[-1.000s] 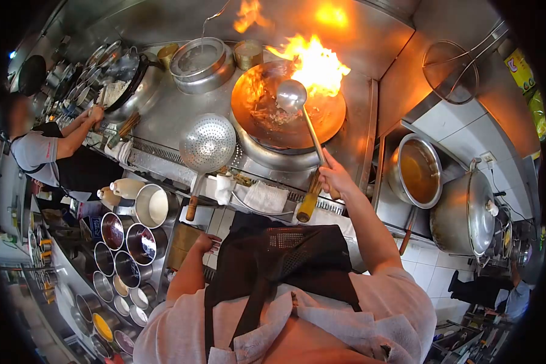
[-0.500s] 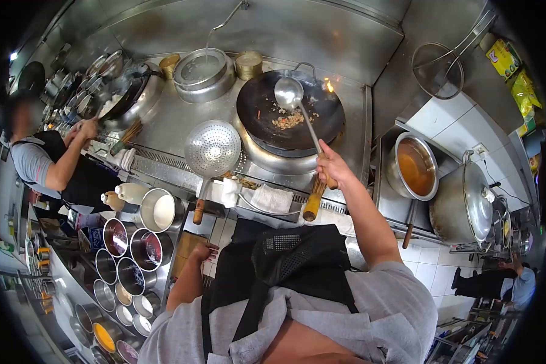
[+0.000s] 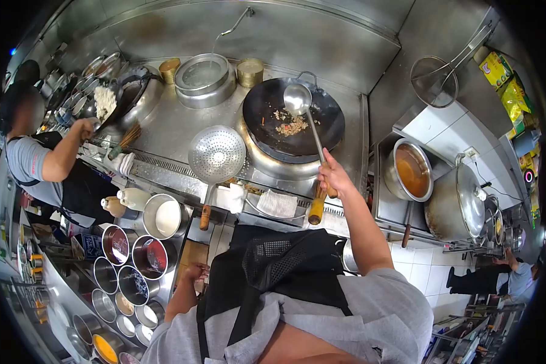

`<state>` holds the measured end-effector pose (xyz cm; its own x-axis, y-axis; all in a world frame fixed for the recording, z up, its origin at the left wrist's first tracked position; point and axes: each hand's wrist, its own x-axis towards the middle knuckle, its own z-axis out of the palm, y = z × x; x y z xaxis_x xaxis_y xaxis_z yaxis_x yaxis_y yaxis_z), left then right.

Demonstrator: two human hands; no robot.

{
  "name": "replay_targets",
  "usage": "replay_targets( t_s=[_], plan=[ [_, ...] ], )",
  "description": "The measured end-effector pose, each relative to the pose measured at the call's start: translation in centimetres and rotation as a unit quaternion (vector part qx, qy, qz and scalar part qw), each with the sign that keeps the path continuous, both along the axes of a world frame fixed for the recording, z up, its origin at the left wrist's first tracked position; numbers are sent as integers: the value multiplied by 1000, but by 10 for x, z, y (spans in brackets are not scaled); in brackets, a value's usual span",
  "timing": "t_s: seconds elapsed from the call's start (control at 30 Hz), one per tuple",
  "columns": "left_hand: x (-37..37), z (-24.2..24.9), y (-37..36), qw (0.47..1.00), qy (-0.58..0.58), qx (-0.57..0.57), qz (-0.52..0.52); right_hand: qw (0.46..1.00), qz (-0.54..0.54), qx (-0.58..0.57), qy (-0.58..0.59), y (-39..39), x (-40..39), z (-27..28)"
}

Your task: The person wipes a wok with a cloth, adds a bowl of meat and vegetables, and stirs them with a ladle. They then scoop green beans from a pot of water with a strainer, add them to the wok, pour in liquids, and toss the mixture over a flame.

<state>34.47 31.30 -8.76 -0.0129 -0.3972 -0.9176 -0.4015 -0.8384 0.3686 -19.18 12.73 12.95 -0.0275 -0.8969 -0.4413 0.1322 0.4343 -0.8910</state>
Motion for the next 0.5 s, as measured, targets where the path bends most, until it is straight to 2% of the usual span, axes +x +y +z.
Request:
replay_targets(
  t_s=[0.13,0.23,0.27,0.3,0.33,0.37,0.4,0.5],
  plan=[
    [-12,17,-5,999,-22,-7,-27,999,3,12,-52,1,5,-6],
    [-30,47,-20,995,-61,-25,-71,992,1,73,-104,-11,8,-25],
    [-36,57,-27,993,-77,-32,-85,992,2,73,-105,-12,7,-26],
    [-39,61,-35,991,-86,-43,-96,998,10,41,-38,-16,6,-25],
    [-28,27,-34,991,-89,-42,-93,999,18,10,28,-17,6,-25],
    [-8,-32,-34,997,1,-65,-36,999,21,17,27,-12,6,-9],
    [2,-63,-34,992,90,-89,20,999,21,19,24,-9,6,-2],
    [-6,-60,-37,994,67,-89,10,998,23,3,-56,-4,6,4]
  ],
)
